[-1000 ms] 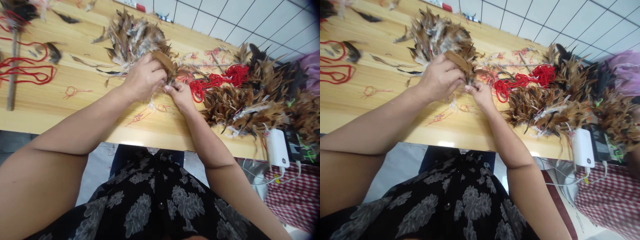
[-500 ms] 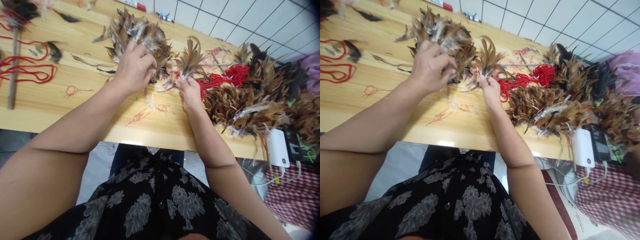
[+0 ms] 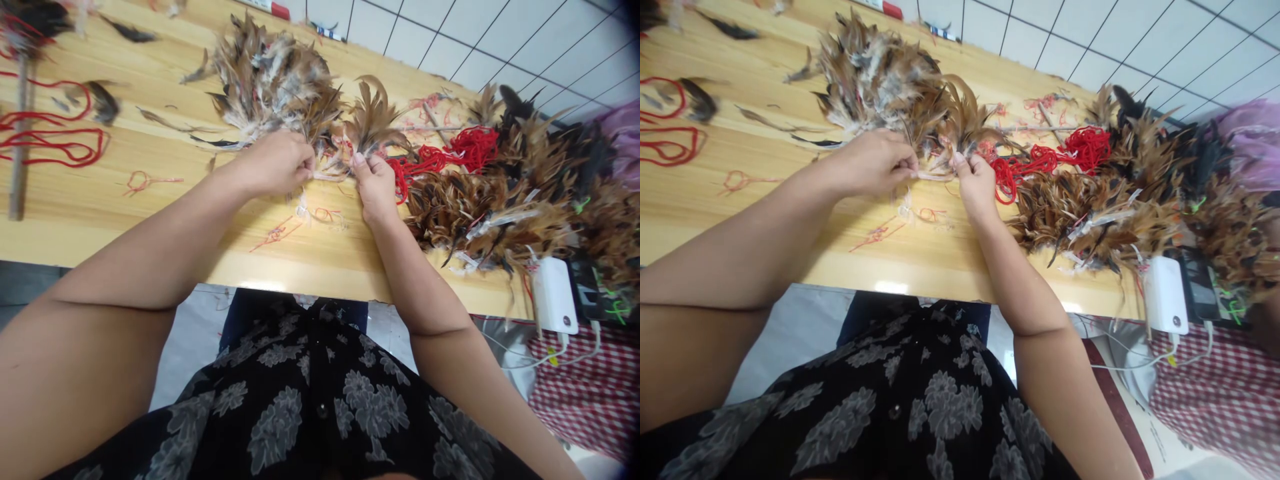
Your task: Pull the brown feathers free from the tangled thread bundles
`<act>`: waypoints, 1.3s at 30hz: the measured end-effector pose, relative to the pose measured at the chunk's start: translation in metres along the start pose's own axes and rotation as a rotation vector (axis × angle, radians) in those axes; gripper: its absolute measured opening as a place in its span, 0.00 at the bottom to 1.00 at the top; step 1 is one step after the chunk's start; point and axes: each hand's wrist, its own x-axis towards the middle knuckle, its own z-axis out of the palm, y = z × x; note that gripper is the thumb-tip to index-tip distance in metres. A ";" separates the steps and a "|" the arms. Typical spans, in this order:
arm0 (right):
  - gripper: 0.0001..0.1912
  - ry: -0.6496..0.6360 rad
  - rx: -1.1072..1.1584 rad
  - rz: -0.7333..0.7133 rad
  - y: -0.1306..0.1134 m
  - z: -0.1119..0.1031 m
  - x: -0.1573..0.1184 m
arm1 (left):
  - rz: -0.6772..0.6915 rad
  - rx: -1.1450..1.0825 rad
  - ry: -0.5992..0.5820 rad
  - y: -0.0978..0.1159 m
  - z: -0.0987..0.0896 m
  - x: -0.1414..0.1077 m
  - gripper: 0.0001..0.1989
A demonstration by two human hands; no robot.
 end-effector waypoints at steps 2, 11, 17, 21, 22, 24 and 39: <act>0.36 0.032 -0.003 0.026 0.005 0.000 0.001 | -0.051 -0.109 -0.011 -0.002 -0.011 -0.002 0.07; 0.34 0.068 -0.016 0.058 -0.001 0.006 -0.003 | -0.245 -0.977 -0.057 -0.011 -0.007 -0.003 0.15; 0.35 0.018 0.036 0.108 -0.021 0.015 -0.012 | -0.260 -1.237 0.092 0.020 0.012 0.002 0.16; 0.37 -0.024 0.055 0.137 -0.033 0.021 -0.016 | -0.207 -1.223 0.174 0.024 0.025 0.004 0.17; 0.37 -0.037 0.059 0.145 -0.035 0.021 -0.017 | -0.191 -1.214 0.191 0.023 0.028 0.004 0.18; 0.37 -0.058 0.080 0.161 -0.038 0.022 -0.017 | -0.164 -1.178 0.215 0.020 0.032 0.005 0.19; 0.36 -0.142 0.077 0.182 -0.044 0.022 -0.018 | -0.131 -0.898 0.162 0.018 0.037 0.005 0.21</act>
